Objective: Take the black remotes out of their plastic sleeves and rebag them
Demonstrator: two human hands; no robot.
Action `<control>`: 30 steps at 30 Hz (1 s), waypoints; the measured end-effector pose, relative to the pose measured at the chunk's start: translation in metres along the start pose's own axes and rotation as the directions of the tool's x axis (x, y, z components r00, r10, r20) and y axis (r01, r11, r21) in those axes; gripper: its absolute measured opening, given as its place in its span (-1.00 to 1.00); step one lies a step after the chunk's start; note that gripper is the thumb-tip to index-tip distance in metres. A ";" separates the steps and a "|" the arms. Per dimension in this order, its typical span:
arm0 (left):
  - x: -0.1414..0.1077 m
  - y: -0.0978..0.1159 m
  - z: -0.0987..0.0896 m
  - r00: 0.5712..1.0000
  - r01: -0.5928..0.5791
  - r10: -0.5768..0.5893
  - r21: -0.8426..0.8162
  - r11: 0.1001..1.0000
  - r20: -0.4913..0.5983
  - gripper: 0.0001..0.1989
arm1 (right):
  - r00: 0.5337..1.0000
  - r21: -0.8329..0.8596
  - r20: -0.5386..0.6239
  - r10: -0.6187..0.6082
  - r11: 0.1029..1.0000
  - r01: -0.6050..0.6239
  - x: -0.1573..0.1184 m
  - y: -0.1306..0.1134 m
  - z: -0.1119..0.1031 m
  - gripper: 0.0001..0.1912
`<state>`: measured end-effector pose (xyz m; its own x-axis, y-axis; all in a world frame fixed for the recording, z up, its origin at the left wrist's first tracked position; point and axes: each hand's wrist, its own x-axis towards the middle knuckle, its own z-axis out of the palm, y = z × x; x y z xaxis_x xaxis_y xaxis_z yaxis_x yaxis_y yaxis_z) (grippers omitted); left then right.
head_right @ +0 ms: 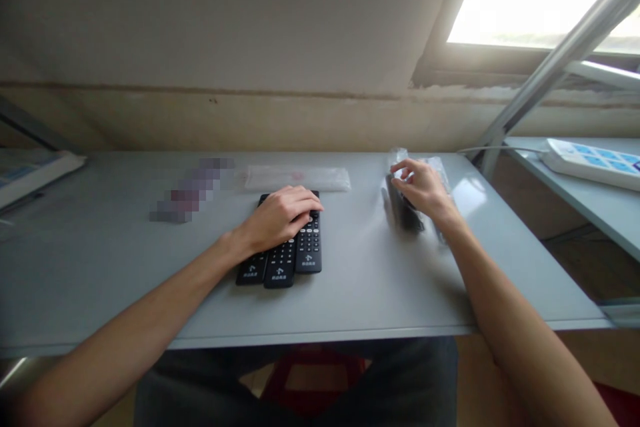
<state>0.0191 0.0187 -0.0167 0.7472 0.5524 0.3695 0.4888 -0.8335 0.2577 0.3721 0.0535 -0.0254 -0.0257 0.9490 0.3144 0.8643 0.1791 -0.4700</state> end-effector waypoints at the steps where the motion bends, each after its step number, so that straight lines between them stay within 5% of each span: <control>1: 0.001 0.000 0.000 1.000 -0.012 0.012 0.010 1.000 0.005 -0.77 | 1.000 -0.051 -0.008 -0.010 0.999 0.009 -0.002 -0.004 0.003 -0.68; 5: 0.005 0.000 -0.001 0.999 -0.047 0.046 0.050 0.998 0.025 -0.77 | 0.999 -0.296 0.011 0.048 0.954 -0.043 -0.010 -0.016 0.008 -0.58; 9: 0.010 -0.006 0.000 0.993 -0.110 0.105 0.111 0.988 0.052 -0.78 | 0.996 -0.344 0.048 0.079 0.937 -0.058 -0.015 -0.021 0.010 -0.45; 17: -0.001 -0.007 -0.006 0.982 -0.009 0.006 -0.017 1.000 -0.190 -0.76 | 0.991 -0.307 0.084 0.104 0.949 -0.073 -0.019 -0.037 0.018 -0.42; 25: -0.015 0.009 -0.015 0.979 0.004 0.029 -0.165 0.986 0.201 -0.60 | 0.994 -0.206 0.037 0.105 0.974 -0.095 -0.018 -0.038 0.023 -0.50; 30: -0.013 0.008 -0.015 0.970 0.031 0.008 -0.158 0.987 0.241 -0.35 | 0.996 -0.205 0.053 0.072 0.977 -0.060 -0.020 -0.034 0.025 -0.50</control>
<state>0.0069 0.0053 -0.0063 0.8378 0.5263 0.1452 0.4343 -0.8035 0.4071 0.3303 0.0353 -0.0365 0.0100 0.9717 0.2359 0.9487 0.0653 -0.3092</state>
